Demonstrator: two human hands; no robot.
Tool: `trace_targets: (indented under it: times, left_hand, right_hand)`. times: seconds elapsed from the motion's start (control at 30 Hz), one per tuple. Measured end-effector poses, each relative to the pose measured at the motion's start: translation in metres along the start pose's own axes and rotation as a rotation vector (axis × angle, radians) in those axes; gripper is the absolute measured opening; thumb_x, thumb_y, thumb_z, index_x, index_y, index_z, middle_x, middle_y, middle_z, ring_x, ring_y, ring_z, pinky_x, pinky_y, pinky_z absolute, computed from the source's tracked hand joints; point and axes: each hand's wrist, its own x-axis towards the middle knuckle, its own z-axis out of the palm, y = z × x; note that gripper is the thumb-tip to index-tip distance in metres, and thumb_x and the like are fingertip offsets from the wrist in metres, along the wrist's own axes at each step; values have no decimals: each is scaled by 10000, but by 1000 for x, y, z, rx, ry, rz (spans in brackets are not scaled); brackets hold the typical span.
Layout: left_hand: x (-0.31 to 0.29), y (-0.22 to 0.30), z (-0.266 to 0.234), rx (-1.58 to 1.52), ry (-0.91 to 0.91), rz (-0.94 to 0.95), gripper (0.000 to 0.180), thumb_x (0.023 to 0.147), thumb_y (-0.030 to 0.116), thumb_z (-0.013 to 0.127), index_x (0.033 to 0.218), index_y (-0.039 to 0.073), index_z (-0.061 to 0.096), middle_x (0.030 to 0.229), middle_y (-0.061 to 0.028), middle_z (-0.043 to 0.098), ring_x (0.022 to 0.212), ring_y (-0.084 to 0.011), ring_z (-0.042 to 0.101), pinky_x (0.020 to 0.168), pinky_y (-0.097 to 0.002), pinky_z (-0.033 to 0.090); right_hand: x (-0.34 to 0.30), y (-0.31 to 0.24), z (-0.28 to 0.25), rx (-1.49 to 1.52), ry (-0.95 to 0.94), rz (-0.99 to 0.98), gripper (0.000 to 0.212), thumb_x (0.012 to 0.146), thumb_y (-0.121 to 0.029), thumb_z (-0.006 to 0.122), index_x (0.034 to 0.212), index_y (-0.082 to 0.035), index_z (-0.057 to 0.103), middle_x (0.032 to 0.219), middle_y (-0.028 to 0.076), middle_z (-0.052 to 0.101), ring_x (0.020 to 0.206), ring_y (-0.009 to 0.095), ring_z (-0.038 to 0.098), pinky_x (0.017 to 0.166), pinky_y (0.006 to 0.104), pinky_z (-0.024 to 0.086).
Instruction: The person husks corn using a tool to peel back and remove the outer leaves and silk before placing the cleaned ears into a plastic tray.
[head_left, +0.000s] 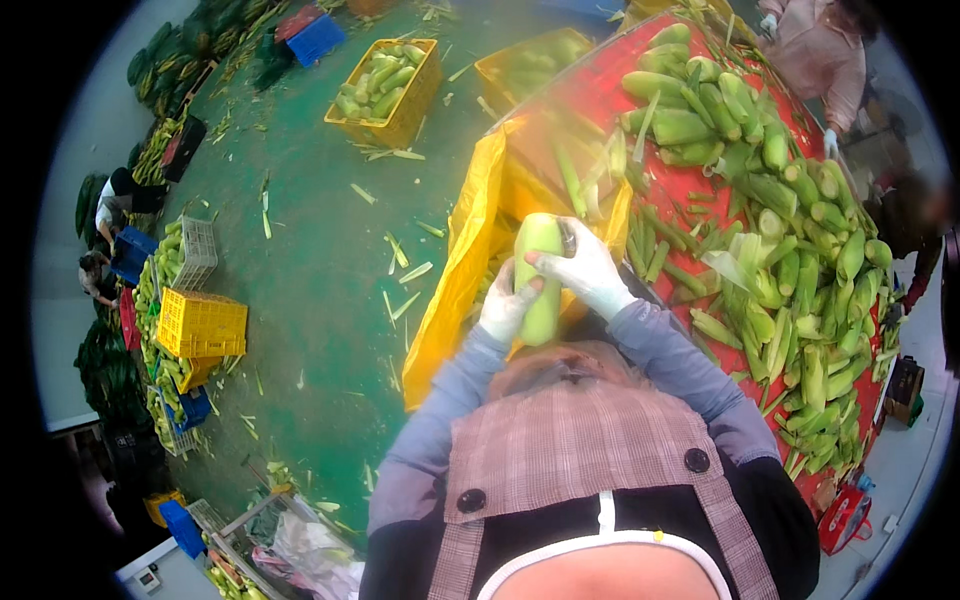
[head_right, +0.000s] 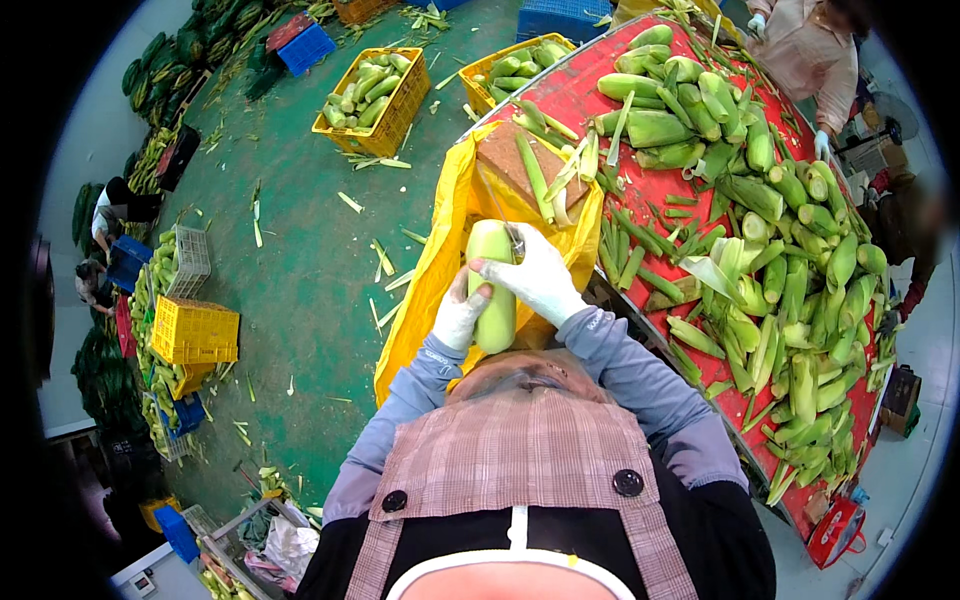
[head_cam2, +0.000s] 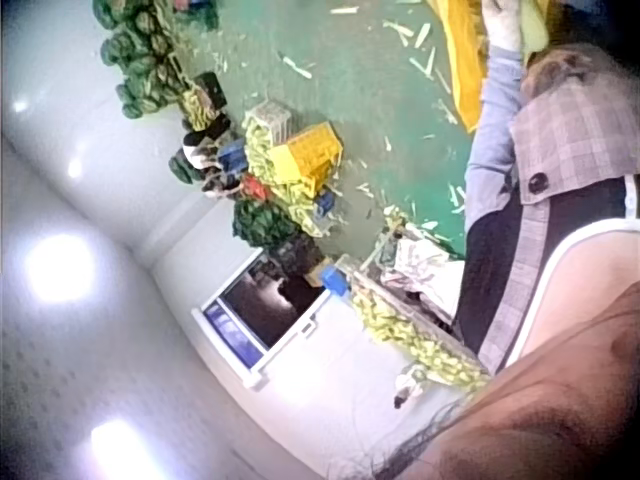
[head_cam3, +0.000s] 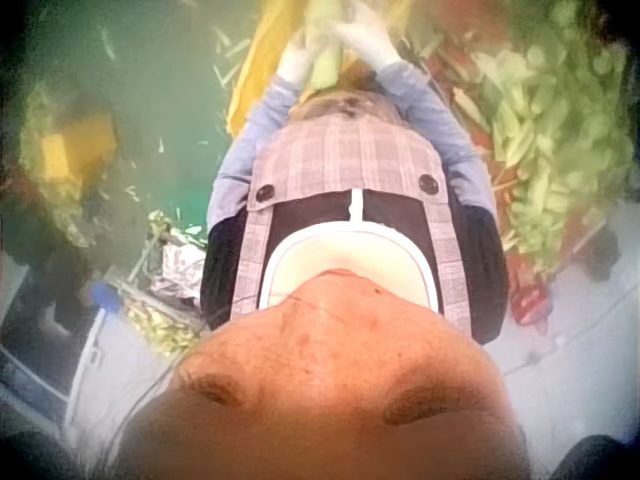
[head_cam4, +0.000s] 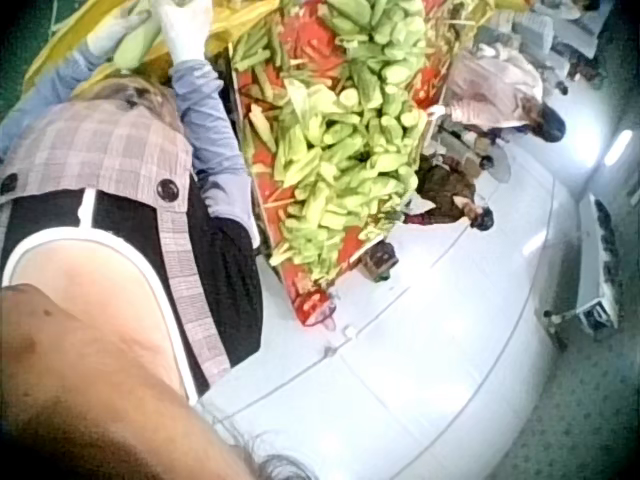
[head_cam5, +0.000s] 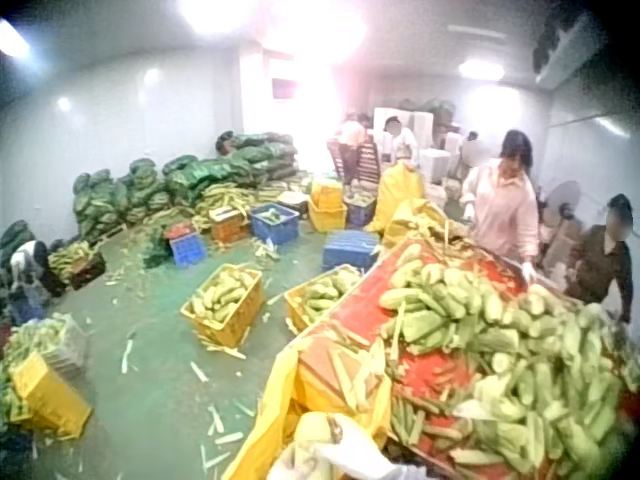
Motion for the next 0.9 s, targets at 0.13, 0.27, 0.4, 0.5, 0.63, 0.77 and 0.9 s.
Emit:
trace_targets:
  times: [0.13,0.27,0.4,0.5,0.63,0.77,0.9]
  left_hand:
    - [-1,15,14,422,168,112,588,698,169,798,1176,41,480,1120,-76,546,1028,-169,545,892,-316,457]
    - [1,0,3,514,125,161,698,670,185,821,1238,59,435,1173,-73,526,1081,-182,529,925,-334,448]
    - [-6,14,-5,-49,-174,-2,860,649,204,838,1346,75,351,1233,-64,503,1128,-186,503,948,-350,438]
    - [-10,9,-11,39,-190,27,897,652,188,835,1379,75,323,1257,-58,492,1151,-185,487,975,-349,415]
    - [-16,-5,-19,172,-142,73,857,668,163,820,1372,74,339,1263,-56,492,1155,-174,486,983,-342,406]
    - [-26,13,-7,105,-194,-105,794,697,161,798,1353,57,362,1250,-66,511,1141,-173,499,970,-335,416]
    - [-28,9,-8,96,-170,-118,740,734,180,773,1342,41,374,1237,-72,526,1124,-180,516,965,-329,419]
  right_hand:
    - [-5,-12,-2,-170,50,41,705,671,-450,772,1146,24,556,1056,171,627,973,245,609,848,325,471]
    - [-9,-11,2,-47,34,6,585,734,-341,762,1142,20,552,985,113,632,819,158,596,692,265,481]
    - [-18,-34,-14,210,-176,205,590,744,-388,755,1131,16,568,977,104,639,836,157,620,685,283,507]
    - [-24,-46,-24,147,-271,238,552,773,-351,741,1140,20,564,942,75,631,723,102,575,590,244,480]
    - [-32,-49,-26,106,-280,238,536,786,-339,730,1153,16,566,939,68,635,722,98,574,595,238,479]
    - [-34,-31,-24,254,-386,246,485,796,-297,723,1154,-6,576,933,51,637,769,88,575,654,250,488]
    - [-36,-1,-18,129,-202,139,413,796,-286,729,1069,-7,592,882,37,640,731,79,564,638,245,474]
